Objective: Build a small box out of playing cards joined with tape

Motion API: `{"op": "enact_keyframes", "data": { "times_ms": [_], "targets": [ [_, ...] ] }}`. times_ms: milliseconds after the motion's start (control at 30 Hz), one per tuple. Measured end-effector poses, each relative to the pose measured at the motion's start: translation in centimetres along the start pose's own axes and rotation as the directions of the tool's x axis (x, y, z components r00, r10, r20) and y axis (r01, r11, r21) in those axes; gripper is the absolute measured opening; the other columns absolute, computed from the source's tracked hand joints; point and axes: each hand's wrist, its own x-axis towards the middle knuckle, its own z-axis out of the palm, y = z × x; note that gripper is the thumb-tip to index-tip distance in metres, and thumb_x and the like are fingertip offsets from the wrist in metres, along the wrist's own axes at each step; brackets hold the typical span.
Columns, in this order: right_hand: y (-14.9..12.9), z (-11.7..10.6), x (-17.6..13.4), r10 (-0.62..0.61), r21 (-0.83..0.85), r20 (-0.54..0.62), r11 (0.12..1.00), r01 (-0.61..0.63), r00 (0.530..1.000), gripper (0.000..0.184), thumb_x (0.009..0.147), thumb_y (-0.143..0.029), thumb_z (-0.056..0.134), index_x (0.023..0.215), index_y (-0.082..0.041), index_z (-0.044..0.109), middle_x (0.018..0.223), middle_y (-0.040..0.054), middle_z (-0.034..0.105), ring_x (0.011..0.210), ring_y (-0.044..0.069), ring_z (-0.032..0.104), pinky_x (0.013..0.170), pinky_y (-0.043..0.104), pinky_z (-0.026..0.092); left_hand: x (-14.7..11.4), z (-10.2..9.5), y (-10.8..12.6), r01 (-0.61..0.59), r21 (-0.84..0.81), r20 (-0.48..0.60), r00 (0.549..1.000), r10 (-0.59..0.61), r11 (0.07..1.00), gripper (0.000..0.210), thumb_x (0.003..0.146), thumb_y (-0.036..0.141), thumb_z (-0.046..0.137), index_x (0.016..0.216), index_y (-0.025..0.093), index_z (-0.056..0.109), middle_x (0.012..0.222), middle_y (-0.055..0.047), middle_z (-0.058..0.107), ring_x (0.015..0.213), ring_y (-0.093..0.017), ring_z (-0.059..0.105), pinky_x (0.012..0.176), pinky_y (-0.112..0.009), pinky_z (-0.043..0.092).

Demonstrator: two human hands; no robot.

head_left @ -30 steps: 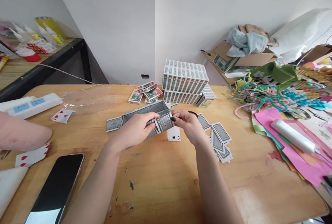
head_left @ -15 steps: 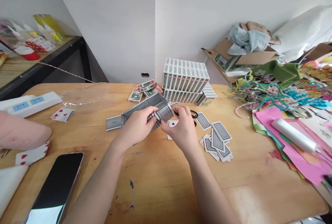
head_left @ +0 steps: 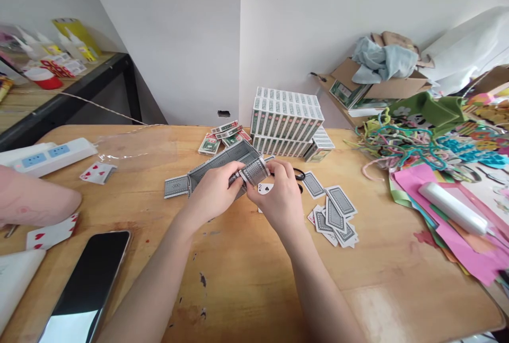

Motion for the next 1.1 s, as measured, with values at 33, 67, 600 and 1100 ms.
{"op": "enact_keyframes", "data": {
  "times_ms": [33, 67, 600, 1100],
  "targets": [
    [-0.1, 0.1, -0.1, -0.003, -0.023, -0.001, 1.0, 0.002, 1.0, 0.034, 0.069, -0.028, 0.066, 0.099, -0.019, 0.052, 0.107, 0.0119, 0.059, 0.096, 0.026, 0.061, 0.078, 0.039, 0.054, 0.0, 0.0, 0.0, 0.0, 0.001, 0.0, 1.0, 0.0, 1.0, 0.03, 0.087, 0.022, 0.046, 0.112, 0.026, 0.062, 0.088, 0.002, 0.071, 0.072, -0.017, 0.062, 0.064, -0.026, 0.041],
    [-0.2, 0.2, -0.2, -0.005, -0.047, -0.003, 0.999, 0.005, 1.0, 0.035, 0.07, -0.028, 0.065, 0.101, -0.019, 0.052, 0.109, 0.0124, 0.059, 0.096, 0.026, 0.061, 0.076, 0.039, 0.054, 0.0, 0.0, 0.1, -0.001, 0.0, 0.003, 1.0, 0.001, 1.0, 0.03, 0.087, 0.022, 0.046, 0.112, 0.026, 0.062, 0.088, 0.002, 0.071, 0.073, -0.017, 0.062, 0.064, -0.026, 0.041],
    [-0.1, 1.5, -0.8, -0.009, -0.156, -0.072, 0.988, -0.002, 0.997, 0.037, 0.072, -0.027, 0.059, 0.106, -0.015, 0.054, 0.114, 0.0134, 0.06, 0.093, 0.025, 0.064, 0.071, 0.036, 0.055, 0.0, 0.6, 0.2, 0.028, -0.005, 0.019, 0.999, -0.028, 1.0, 0.024, 0.087, 0.024, 0.046, 0.105, 0.026, 0.062, 0.081, 0.003, 0.07, 0.064, -0.015, 0.06, 0.058, -0.025, 0.038],
    [0.8, -1.3, 0.8, 0.222, 0.22, 0.131, 0.944, -0.247, 0.966, 0.027, 0.068, -0.026, 0.072, 0.092, -0.019, 0.062, 0.097, 0.0075, 0.066, 0.083, 0.021, 0.066, 0.077, 0.039, 0.057, 0.1, 0.3, -0.2, 0.01, -0.013, 0.023, 1.0, -0.01, 1.0, 0.021, 0.089, 0.025, 0.045, 0.103, 0.025, 0.061, 0.089, 0.002, 0.071, 0.074, -0.016, 0.062, 0.063, -0.026, 0.04]
  ]
}}
